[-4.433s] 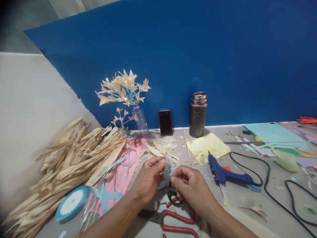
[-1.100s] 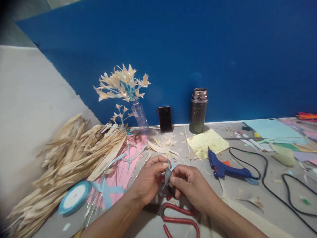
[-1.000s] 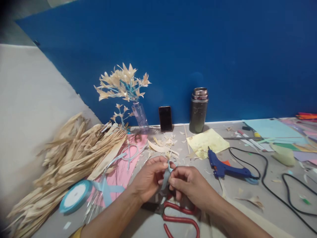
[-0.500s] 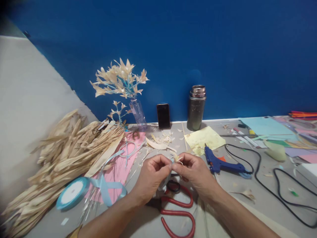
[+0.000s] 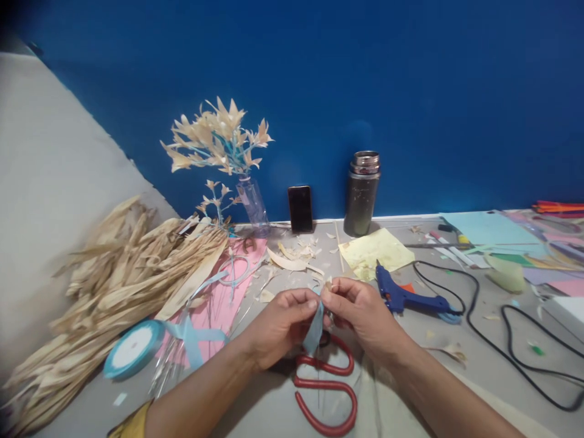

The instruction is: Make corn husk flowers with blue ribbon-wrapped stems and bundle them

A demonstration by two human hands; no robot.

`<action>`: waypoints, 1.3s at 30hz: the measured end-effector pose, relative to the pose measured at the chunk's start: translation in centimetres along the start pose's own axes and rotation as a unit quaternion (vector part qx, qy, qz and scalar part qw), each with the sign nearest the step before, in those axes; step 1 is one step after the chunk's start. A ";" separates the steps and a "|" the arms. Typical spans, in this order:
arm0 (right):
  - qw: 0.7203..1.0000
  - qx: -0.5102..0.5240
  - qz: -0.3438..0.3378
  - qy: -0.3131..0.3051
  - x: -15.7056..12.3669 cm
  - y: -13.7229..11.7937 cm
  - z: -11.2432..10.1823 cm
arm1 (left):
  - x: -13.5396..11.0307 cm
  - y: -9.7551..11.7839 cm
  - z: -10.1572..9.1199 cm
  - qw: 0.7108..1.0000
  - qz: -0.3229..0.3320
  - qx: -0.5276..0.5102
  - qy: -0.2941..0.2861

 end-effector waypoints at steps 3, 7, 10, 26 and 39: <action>0.999 -0.034 0.002 0.002 -0.2 -0.1 0.2 | -0.2 -0.4 0.3 1.000 -0.021 -0.012 -0.010; 0.999 -0.042 -0.003 0.012 -0.3 -0.5 0.2 | -0.2 -0.2 0.3 1.000 -0.012 0.000 -0.015; 0.999 -0.036 -0.015 0.038 -0.3 -0.7 -0.2 | -0.2 0.3 0.1 0.999 0.015 0.036 -0.015; 0.985 0.128 0.051 -0.107 -0.8 1.0 1.9 | -1.0 0.5 2.5 0.993 -0.011 -0.066 -0.096; 0.995 0.091 0.004 0.025 0.0 0.6 -0.8 | -0.6 0.9 0.6 0.997 0.042 0.061 -0.021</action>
Point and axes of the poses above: each hand's wrist, its own x-axis towards the middle knuckle, its own z-axis out of the palm, y = z × x, the point moved 10 cm from there along x, towards the middle knuckle, and after that the axes turned 9 degrees about z, right-handed, at the moved point
